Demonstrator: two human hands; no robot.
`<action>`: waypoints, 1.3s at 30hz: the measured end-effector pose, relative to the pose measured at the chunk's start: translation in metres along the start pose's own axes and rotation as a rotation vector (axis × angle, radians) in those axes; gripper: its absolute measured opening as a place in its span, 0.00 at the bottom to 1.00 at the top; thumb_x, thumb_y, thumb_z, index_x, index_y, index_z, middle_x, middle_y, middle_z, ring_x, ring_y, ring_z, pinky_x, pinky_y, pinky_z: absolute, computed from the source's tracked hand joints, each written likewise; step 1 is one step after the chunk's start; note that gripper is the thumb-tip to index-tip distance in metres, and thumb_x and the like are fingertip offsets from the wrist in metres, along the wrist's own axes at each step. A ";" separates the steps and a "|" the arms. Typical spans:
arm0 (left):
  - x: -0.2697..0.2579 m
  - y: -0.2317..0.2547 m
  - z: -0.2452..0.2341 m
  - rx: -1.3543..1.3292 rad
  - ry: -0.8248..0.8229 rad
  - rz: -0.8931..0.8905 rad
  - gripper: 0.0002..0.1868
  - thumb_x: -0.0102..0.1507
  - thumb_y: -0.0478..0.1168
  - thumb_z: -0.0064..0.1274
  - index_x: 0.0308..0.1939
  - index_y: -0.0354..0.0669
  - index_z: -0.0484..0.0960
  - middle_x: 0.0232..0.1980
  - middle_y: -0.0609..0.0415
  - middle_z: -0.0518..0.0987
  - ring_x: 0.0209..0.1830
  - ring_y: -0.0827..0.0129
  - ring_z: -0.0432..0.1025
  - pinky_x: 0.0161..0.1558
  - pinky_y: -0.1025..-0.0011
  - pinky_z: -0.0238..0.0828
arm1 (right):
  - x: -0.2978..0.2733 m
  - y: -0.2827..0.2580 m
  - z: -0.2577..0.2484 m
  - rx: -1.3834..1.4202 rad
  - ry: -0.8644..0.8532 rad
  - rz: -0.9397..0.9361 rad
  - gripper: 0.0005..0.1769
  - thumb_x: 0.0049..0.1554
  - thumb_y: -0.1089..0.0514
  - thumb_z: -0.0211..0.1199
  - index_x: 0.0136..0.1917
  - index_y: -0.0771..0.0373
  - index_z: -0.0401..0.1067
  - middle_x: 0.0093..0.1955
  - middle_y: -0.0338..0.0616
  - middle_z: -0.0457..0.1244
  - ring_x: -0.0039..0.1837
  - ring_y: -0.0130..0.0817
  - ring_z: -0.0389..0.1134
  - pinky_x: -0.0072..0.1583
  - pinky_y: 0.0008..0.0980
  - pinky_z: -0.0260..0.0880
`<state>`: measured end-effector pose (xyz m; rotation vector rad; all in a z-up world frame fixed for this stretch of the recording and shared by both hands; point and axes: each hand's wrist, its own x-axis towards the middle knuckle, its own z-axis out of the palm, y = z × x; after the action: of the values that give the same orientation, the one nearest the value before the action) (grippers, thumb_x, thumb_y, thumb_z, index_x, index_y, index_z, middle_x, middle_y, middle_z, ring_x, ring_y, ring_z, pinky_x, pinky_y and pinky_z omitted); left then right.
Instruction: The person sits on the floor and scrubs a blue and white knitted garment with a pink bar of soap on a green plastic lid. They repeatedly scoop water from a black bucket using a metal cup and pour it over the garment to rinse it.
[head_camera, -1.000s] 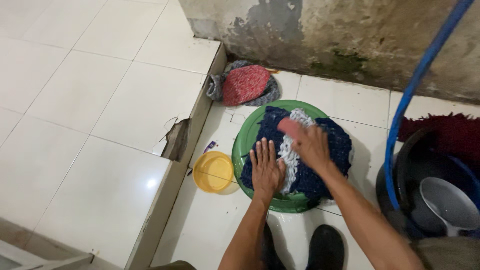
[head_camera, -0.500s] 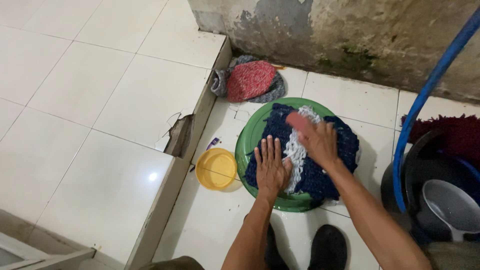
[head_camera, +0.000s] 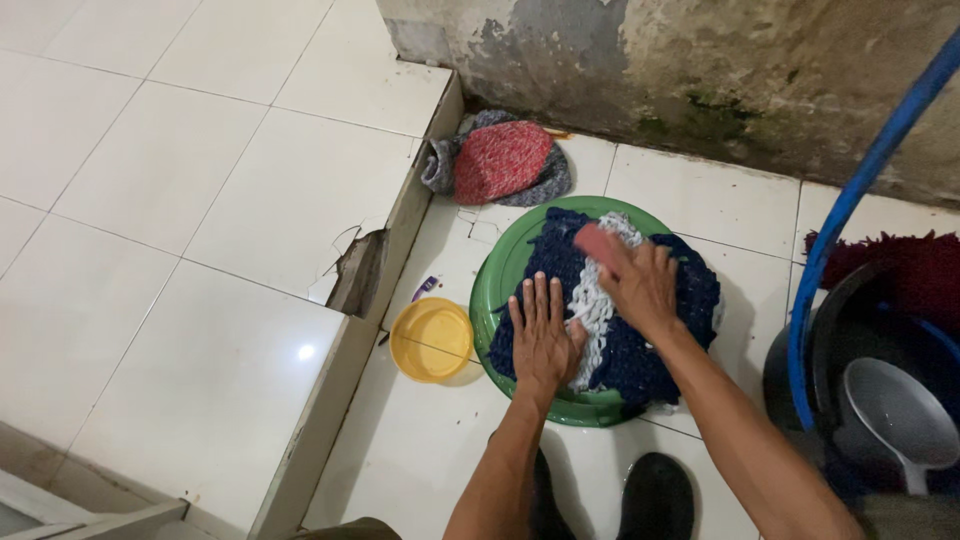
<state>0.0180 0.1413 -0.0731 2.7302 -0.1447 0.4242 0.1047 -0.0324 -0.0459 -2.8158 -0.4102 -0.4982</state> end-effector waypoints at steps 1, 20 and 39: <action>0.001 0.000 0.000 0.007 -0.013 -0.004 0.40 0.65 0.52 0.41 0.78 0.34 0.58 0.82 0.37 0.51 0.83 0.46 0.43 0.78 0.45 0.31 | 0.004 0.001 0.000 -0.001 0.024 0.032 0.35 0.57 0.44 0.62 0.75 0.54 0.65 0.51 0.58 0.60 0.54 0.57 0.59 0.53 0.57 0.59; 0.005 0.005 0.001 0.075 -0.047 -0.011 0.41 0.61 0.50 0.41 0.76 0.33 0.59 0.81 0.36 0.51 0.82 0.46 0.42 0.77 0.44 0.29 | -0.005 -0.010 -0.008 0.073 0.068 0.014 0.34 0.58 0.46 0.59 0.75 0.53 0.65 0.50 0.54 0.61 0.54 0.55 0.59 0.54 0.55 0.59; 0.008 0.002 0.006 0.043 -0.010 0.040 0.41 0.63 0.48 0.39 0.78 0.30 0.56 0.82 0.36 0.51 0.84 0.47 0.41 0.80 0.48 0.29 | 0.016 -0.027 0.024 0.241 -0.026 -0.279 0.34 0.58 0.46 0.59 0.76 0.49 0.63 0.49 0.56 0.60 0.54 0.56 0.59 0.56 0.56 0.60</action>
<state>0.0268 0.1370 -0.0751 2.7757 -0.1958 0.4295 0.1176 0.0035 -0.0562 -2.5463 -0.8180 -0.4340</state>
